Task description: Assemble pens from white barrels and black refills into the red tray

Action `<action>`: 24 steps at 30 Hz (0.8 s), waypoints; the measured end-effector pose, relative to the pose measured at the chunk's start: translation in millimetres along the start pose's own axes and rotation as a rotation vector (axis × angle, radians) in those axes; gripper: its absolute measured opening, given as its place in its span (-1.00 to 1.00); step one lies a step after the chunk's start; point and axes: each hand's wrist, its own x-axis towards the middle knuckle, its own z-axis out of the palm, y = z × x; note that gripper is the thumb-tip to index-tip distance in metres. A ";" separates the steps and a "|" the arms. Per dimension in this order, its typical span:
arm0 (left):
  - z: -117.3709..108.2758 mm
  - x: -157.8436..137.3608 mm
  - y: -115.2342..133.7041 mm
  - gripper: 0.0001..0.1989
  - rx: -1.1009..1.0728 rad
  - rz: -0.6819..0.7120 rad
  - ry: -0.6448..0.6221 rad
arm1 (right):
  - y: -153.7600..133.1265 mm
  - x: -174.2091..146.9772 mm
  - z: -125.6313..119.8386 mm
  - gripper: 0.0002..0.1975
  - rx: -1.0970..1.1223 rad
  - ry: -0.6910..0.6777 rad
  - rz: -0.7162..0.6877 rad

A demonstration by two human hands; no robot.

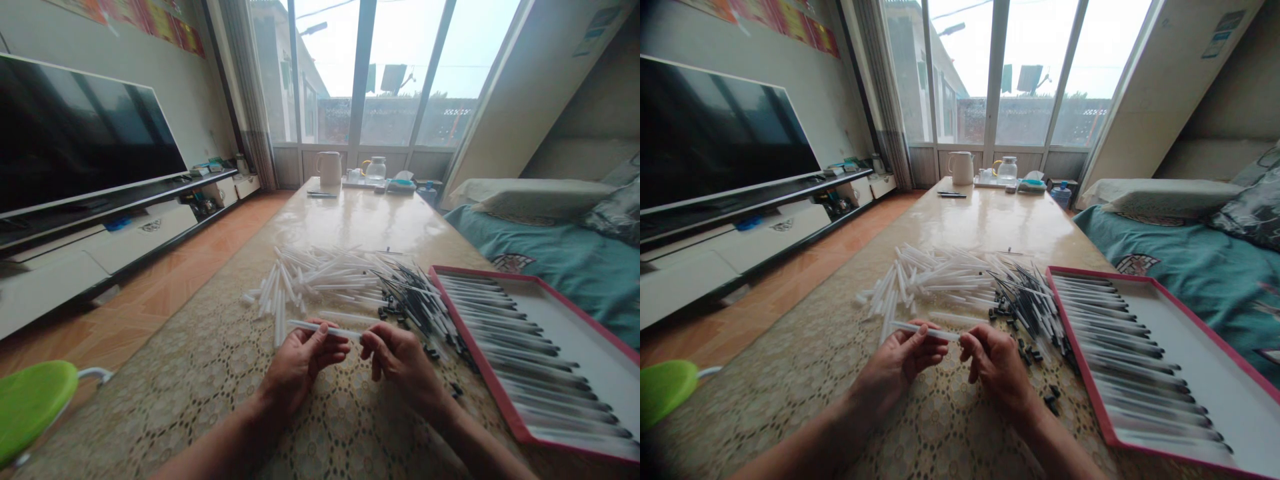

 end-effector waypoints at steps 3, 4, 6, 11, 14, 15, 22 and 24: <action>0.8 -0.8 0.4 -0.78 0.003 0.002 0.009 | 3.2 -1.3 -0.9 -0.58 -0.034 -0.002 -0.010; 1.0 -1.0 0.6 -0.78 0.003 0.002 0.014 | 2.9 -1.7 -1.3 -0.60 -0.032 -0.007 -0.013; 1.0 -1.1 1.0 -0.78 0.001 0.006 0.021 | 0.6 -2.2 -2.1 -0.67 -0.014 -0.044 -0.011; -0.6 0.9 0.5 -0.76 0.010 -0.001 -0.006 | -3.6 -2.1 -2.8 -0.73 -0.117 -0.058 -0.055; -1.0 1.7 -0.1 -0.76 0.008 -0.006 -0.008 | -3.6 -1.7 -3.3 -0.58 -0.236 -0.016 -0.142; -0.9 1.6 -0.2 -0.77 0.008 -0.005 -0.005 | -4.1 -1.7 -3.7 -0.57 -0.253 -0.013 -0.152; 0.5 -0.8 0.3 -0.77 0.019 -0.001 0.002 | -7.9 -2.4 -5.3 -0.72 -0.277 -0.060 -0.127; 1.1 -0.9 0.8 -0.77 0.024 -0.005 0.002 | -6.6 -2.4 -4.8 -0.61 -0.299 -0.059 -0.138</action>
